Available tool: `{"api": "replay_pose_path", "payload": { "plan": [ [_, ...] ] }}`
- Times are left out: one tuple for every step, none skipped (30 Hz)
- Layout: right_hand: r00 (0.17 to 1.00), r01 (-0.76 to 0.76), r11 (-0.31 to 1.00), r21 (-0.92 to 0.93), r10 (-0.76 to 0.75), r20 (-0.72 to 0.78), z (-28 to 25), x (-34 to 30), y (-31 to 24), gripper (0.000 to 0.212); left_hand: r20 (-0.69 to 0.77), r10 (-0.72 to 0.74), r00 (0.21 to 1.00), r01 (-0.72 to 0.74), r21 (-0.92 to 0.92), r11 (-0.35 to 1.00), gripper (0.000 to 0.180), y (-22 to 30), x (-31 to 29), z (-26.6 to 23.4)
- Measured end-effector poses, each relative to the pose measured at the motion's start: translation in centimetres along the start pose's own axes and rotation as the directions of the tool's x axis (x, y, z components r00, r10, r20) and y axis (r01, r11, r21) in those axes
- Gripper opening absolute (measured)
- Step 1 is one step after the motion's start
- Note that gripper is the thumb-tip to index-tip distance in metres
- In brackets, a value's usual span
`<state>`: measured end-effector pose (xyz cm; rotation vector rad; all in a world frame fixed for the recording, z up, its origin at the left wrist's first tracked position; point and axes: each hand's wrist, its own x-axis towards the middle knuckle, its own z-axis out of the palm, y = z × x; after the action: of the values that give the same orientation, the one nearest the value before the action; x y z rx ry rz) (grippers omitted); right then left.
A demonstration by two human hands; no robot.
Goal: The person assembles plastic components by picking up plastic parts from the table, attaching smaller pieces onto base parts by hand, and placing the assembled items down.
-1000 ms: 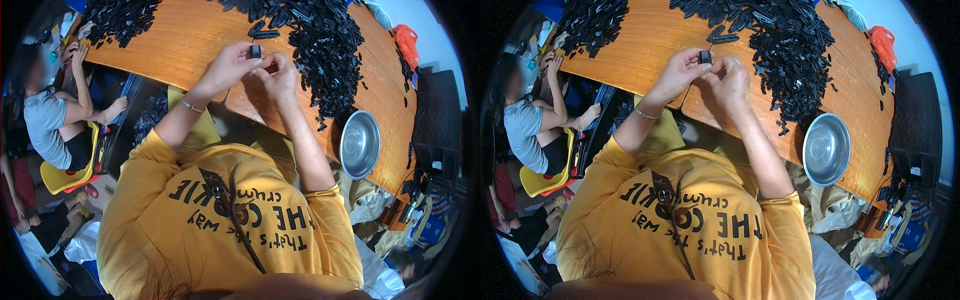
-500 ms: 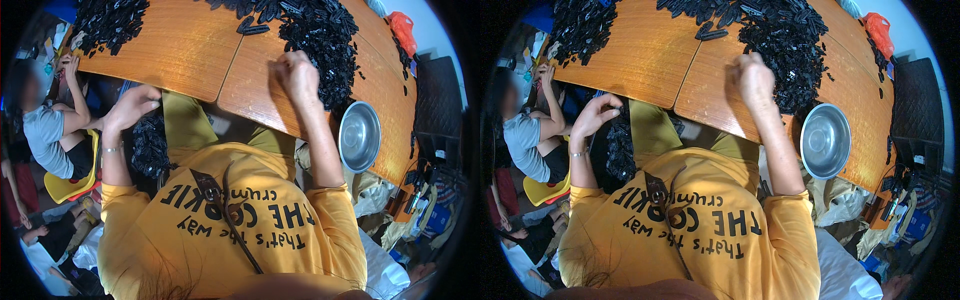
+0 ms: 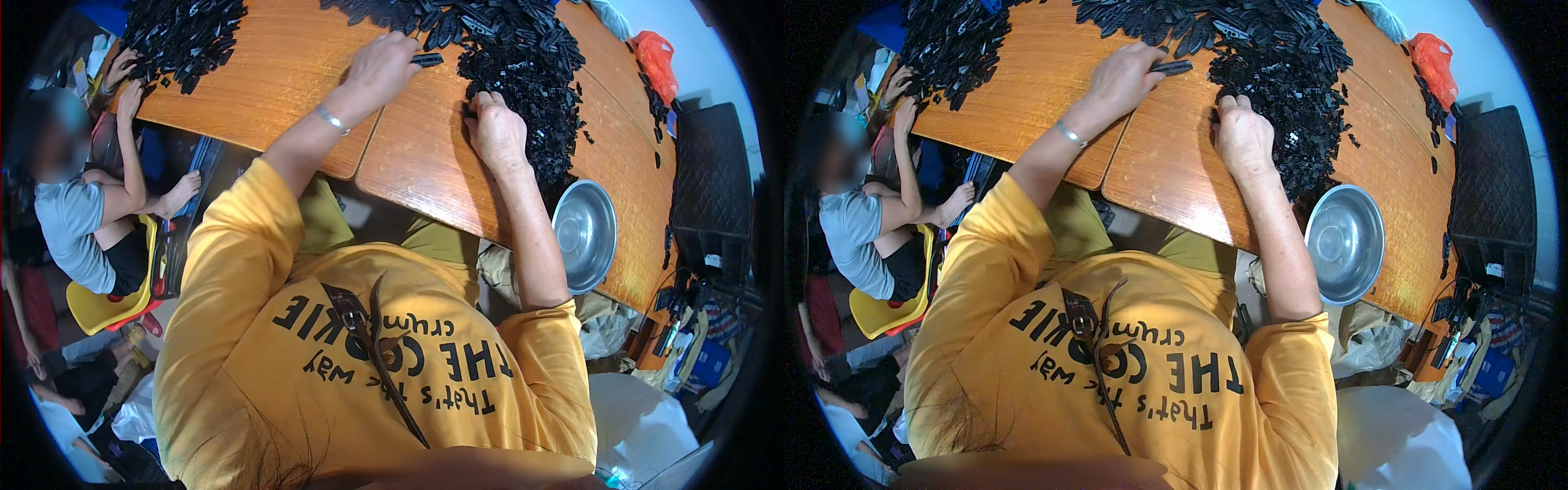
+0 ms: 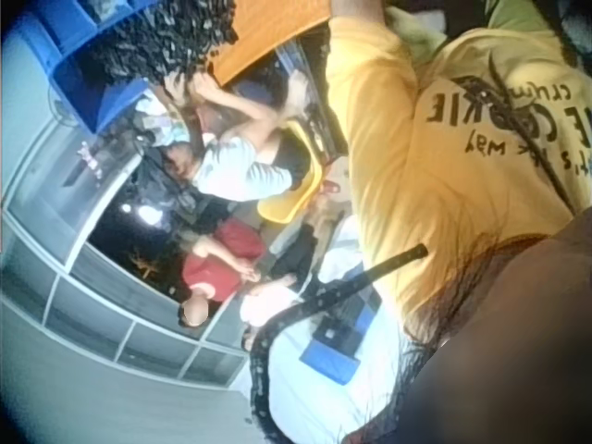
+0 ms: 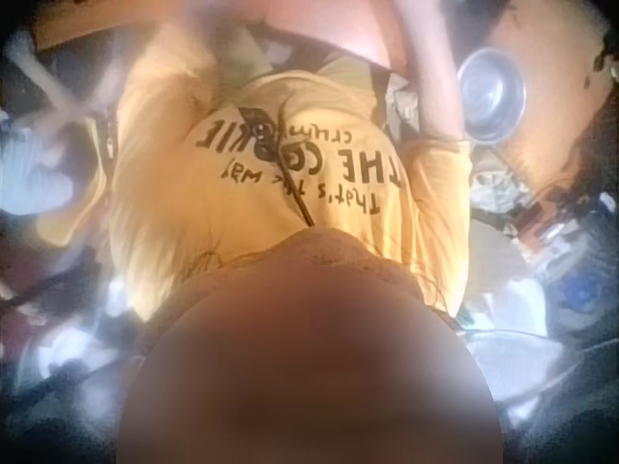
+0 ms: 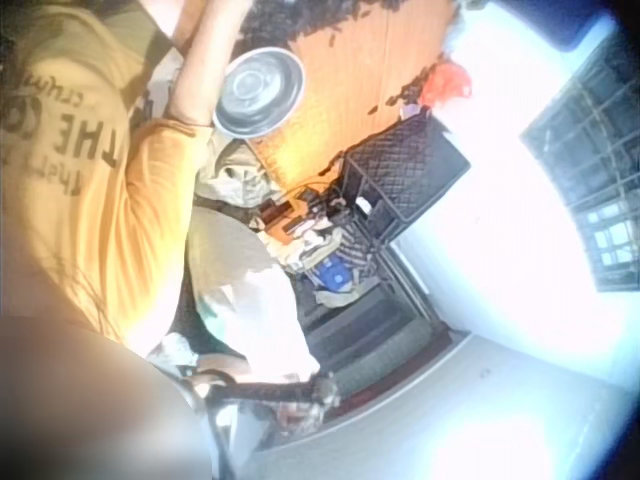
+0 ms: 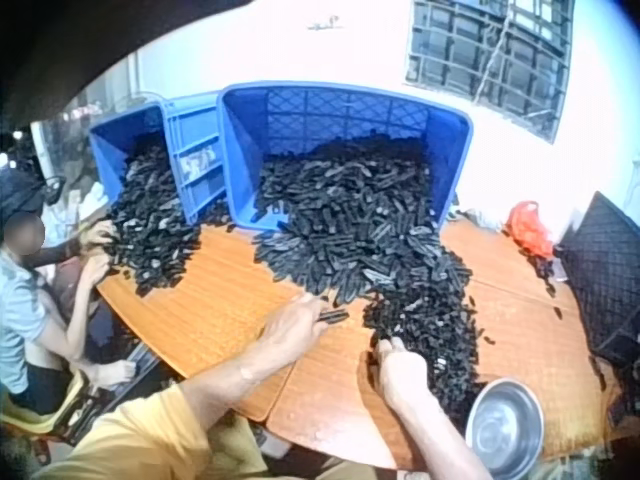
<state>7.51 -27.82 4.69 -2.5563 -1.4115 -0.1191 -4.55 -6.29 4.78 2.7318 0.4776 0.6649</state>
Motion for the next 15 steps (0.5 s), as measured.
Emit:
{"api": "replay_pose_path", "payload": {
  "plan": [
    [1.000,-0.002,0.999,0.050,0.003,-0.019,-0.1,-0.1,-0.1,0.022,-0.005,0.007,1.000,-0.006,0.064,0.998,0.027,0.3,0.8,0.7],
    [0.999,-0.004,0.997,0.078,0.007,-0.043,0.1,0.0,0.0,0.023,-0.004,0.010,1.000,-0.010,0.064,0.998,0.027,0.4,1.3,1.3],
    [0.999,-0.010,0.997,0.080,0.013,-0.043,0.3,0.1,0.1,0.023,0.017,0.040,0.999,-0.042,0.121,0.992,0.028,0.5,1.7,1.8],
    [0.995,0.019,0.991,0.131,-0.007,-0.096,0.5,0.1,0.1,0.023,0.039,0.067,0.997,-0.073,0.178,0.981,0.029,0.5,1.9,2.2],
    [0.988,0.053,0.982,0.181,-0.025,-0.150,0.7,0.1,0.2,0.024,0.041,0.070,0.997,-0.076,0.180,0.981,0.029,0.5,2.0,2.6],
    [0.988,0.050,0.982,0.183,-0.022,-0.151,0.7,0.1,0.0,0.024,0.045,0.067,0.997,-0.075,0.203,0.976,0.028,0.5,2.1,2.8],
    [0.981,0.072,0.967,0.246,-0.025,-0.190,0.6,0.1,-0.2,0.025,0.047,0.064,0.997,-0.073,0.226,0.971,0.028,0.5,2.1,3.0],
    [0.973,0.099,0.947,0.307,-0.028,-0.229,0.5,0.1,-0.5,0.025,0.047,0.064,0.997,-0.073,0.228,0.971,0.028,0.4,1.8,3.1],
    [0.973,0.098,0.946,0.308,-0.026,-0.231,0.4,0.0,-0.8,0.025,0.025,0.055,0.998,-0.059,0.167,0.984,0.027,0.4,1.6,2.8],
    [0.965,0.097,0.928,0.359,0.001,-0.264,0.2,-0.1,-1.2,0.025,0.002,0.044,0.999,-0.044,0.105,0.994,0.027,0.4,1.3,2.6],
    [0.955,0.098,0.907,0.408,0.029,-0.294,0.1,-0.2,-1.5,0.026,0.002,0.044,0.999,-0.044,0.107,0.993,0.027,0.5,0.9,2.4],
    [0.955,0.098,0.908,0.408,0.030,-0.296,-0.1,-0.3,-1.6,0.026,0.054,-0.107,0.993,0.113,-0.132,0.985,0.027,0.9,0.6,1.9],
    [0.951,0.097,0.888,0.450,0.050,-0.304,-0.1,-0.4,-1.7,0.024,0.139,-0.238,0.961,0.273,-0.352,0.895,0.028,1.1,0.4,1.5],
    [0.948,0.097,0.866,0.490,0.070,-0.311,-0.2,-0.4,-1.9,0.022,0.138,-0.238,0.961,0.272,-0.353,0.895,0.028,0.9,0.1,1.6],
    [0.948,0.103,0.865,0.491,0.064,-0.312,-0.4,-0.4,-2.3,0.022,0.271,-0.298,0.915,0.402,-0.665,0.630,0.029,0.6,-0.4,1.5]
  ]
}}
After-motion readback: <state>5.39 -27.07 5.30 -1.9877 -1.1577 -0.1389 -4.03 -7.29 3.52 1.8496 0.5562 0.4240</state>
